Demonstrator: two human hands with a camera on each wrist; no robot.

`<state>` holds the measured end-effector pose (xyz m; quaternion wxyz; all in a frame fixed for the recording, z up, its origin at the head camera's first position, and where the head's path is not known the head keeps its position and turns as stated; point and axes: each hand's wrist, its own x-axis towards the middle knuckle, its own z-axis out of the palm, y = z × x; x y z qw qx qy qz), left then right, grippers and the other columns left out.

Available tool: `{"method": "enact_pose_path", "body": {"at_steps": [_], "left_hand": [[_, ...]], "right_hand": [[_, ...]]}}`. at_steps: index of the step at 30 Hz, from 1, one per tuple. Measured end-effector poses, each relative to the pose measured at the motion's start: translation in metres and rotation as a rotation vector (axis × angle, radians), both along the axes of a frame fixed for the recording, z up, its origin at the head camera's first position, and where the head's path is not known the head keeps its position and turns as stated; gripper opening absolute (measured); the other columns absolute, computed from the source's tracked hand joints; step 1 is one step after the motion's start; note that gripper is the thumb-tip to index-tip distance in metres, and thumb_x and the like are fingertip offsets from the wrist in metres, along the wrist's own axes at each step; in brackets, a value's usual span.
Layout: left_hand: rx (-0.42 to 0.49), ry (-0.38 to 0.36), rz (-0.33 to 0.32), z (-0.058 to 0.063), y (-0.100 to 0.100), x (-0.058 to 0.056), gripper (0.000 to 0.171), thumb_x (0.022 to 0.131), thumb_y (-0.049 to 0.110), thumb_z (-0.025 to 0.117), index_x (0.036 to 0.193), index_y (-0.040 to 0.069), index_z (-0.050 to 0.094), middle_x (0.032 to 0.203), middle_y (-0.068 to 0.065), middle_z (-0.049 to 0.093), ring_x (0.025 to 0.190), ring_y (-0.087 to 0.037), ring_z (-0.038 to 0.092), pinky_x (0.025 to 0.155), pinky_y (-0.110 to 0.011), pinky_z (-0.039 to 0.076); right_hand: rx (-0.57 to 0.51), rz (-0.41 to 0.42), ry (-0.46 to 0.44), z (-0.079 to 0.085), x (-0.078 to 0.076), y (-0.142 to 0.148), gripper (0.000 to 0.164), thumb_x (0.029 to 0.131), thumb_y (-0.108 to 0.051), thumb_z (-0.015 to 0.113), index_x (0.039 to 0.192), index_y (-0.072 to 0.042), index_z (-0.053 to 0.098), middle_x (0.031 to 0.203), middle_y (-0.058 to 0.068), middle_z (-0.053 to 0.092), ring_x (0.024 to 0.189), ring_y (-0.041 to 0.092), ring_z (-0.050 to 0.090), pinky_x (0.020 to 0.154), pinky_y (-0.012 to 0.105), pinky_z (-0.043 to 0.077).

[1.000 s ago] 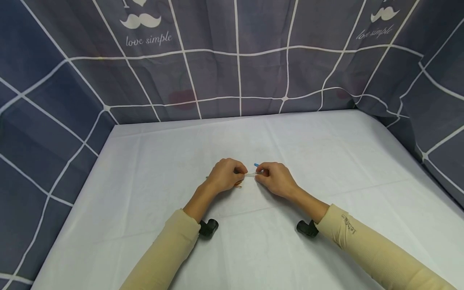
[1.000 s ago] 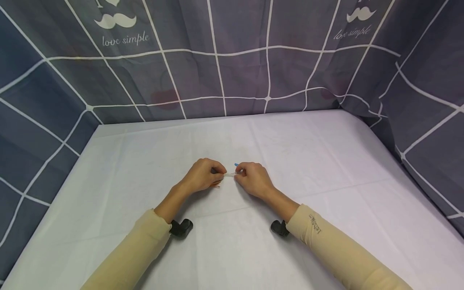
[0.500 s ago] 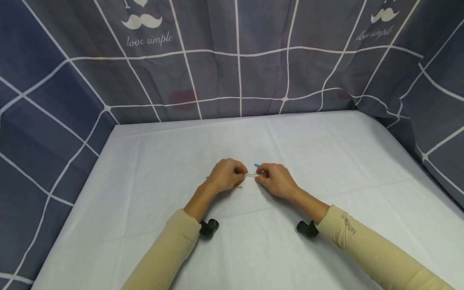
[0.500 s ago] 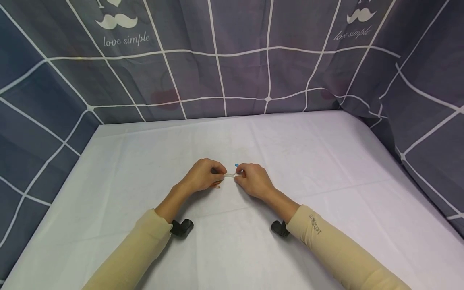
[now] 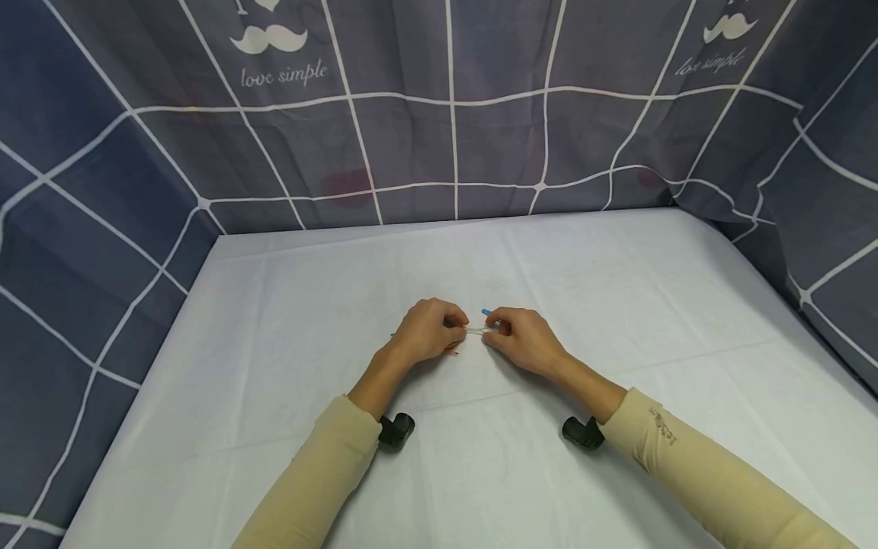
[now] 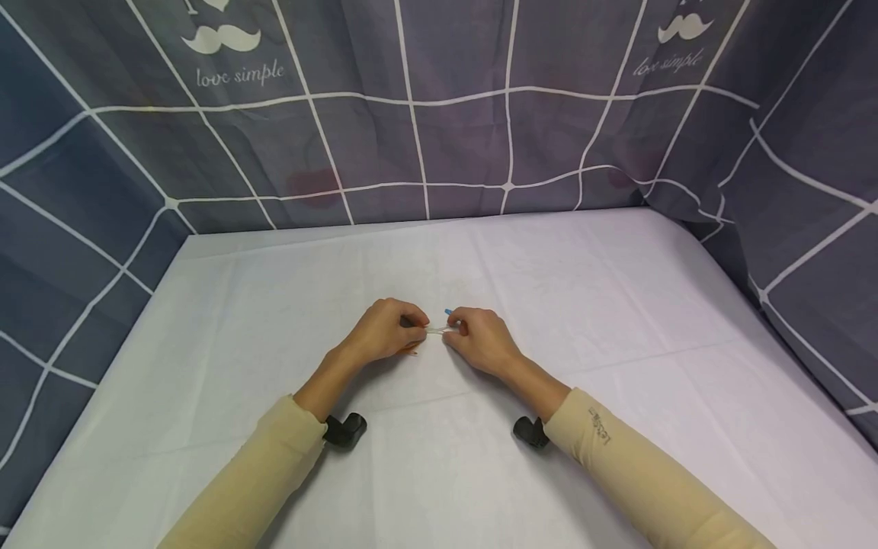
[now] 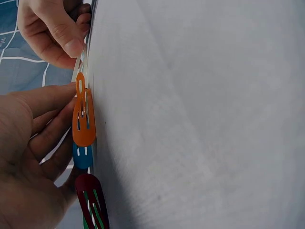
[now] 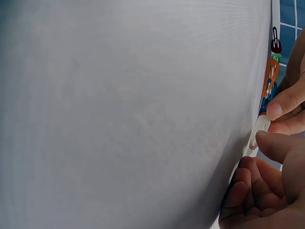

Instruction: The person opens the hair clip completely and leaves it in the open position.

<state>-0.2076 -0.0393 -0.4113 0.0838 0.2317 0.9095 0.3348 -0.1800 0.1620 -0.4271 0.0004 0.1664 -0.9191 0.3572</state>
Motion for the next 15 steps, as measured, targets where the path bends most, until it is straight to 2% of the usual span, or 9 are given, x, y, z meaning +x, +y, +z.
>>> {"method": "enact_pose_path", "body": {"at_steps": [8, 15], "left_hand": [[0.008, 0.008, 0.014, 0.002, 0.005, -0.002, 0.018, 0.092, 0.016, 0.07, 0.107, 0.007, 0.075, 0.092, 0.001, 0.071, 0.088, -0.015, 0.063, 0.081, -0.033, 0.049], [0.021, 0.003, 0.06, 0.003, 0.016, -0.008, 0.028, 0.095, 0.019, 0.067, 0.12, 0.007, 0.07, 0.113, -0.004, 0.07, 0.1, -0.017, 0.065, 0.085, -0.034, 0.051]], "right_hand": [[0.0, -0.023, 0.014, 0.004, -0.001, 0.004, 0.021, 0.088, -0.011, 0.072, 0.105, 0.002, 0.07, 0.062, -0.001, 0.052, 0.055, 0.012, 0.045, 0.057, 0.03, 0.04], [0.026, -0.053, 0.041, 0.007, -0.006, 0.005, 0.021, 0.089, -0.011, 0.071, 0.105, 0.002, 0.07, 0.062, 0.001, 0.051, 0.053, 0.014, 0.043, 0.053, 0.03, 0.037]]}}
